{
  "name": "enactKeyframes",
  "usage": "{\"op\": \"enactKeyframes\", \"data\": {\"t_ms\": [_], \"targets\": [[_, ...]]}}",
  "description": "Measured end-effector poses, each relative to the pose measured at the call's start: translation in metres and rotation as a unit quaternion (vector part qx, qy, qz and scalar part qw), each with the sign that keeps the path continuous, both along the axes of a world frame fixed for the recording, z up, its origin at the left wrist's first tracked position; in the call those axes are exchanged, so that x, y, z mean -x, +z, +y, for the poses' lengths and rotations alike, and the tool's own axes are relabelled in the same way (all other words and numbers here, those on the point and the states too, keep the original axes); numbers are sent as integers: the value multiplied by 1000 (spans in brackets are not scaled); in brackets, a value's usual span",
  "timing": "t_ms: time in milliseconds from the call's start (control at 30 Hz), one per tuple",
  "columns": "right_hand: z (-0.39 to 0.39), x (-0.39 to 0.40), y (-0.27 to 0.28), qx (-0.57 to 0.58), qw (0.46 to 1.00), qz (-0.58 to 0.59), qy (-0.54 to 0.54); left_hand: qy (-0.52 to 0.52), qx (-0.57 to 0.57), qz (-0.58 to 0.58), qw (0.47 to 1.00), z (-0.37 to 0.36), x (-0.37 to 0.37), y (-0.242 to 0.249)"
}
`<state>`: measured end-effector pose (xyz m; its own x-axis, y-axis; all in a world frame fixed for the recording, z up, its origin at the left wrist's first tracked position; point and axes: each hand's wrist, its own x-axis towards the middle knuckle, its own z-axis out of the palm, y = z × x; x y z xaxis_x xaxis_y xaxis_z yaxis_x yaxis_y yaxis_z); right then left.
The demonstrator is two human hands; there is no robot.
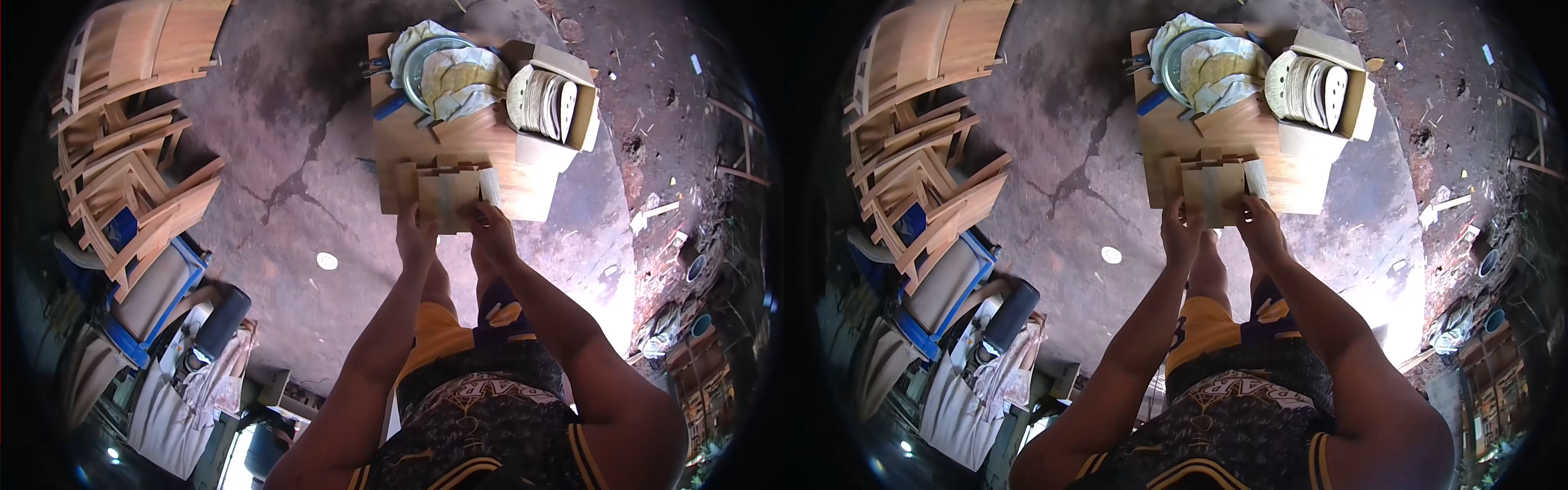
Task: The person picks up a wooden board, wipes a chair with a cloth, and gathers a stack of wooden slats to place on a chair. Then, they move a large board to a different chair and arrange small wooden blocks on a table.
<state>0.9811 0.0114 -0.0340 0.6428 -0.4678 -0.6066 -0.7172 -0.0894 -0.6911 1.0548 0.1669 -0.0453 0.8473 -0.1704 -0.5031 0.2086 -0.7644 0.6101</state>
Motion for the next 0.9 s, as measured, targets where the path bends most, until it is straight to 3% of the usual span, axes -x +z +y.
{"op": "enactKeyframes", "data": {"t_ms": [667, 733, 833, 900], "targets": [[-18, -9, 0, -20, 999, 16, 31, 38, 24, 40, 998, -4, -8, -1], [-21, -9, 2, 4, 999, 50, 19, 24, -48, -62, 997, 0, -16, -1], [-24, -5, 6, 83, 996, 23, 8, 48, -86, -50, 994, 6, -37, -1], [-26, -4, 10, 72, 996, 45, 19, 41, -84, -30, 995, 6, -43, -8]]}}
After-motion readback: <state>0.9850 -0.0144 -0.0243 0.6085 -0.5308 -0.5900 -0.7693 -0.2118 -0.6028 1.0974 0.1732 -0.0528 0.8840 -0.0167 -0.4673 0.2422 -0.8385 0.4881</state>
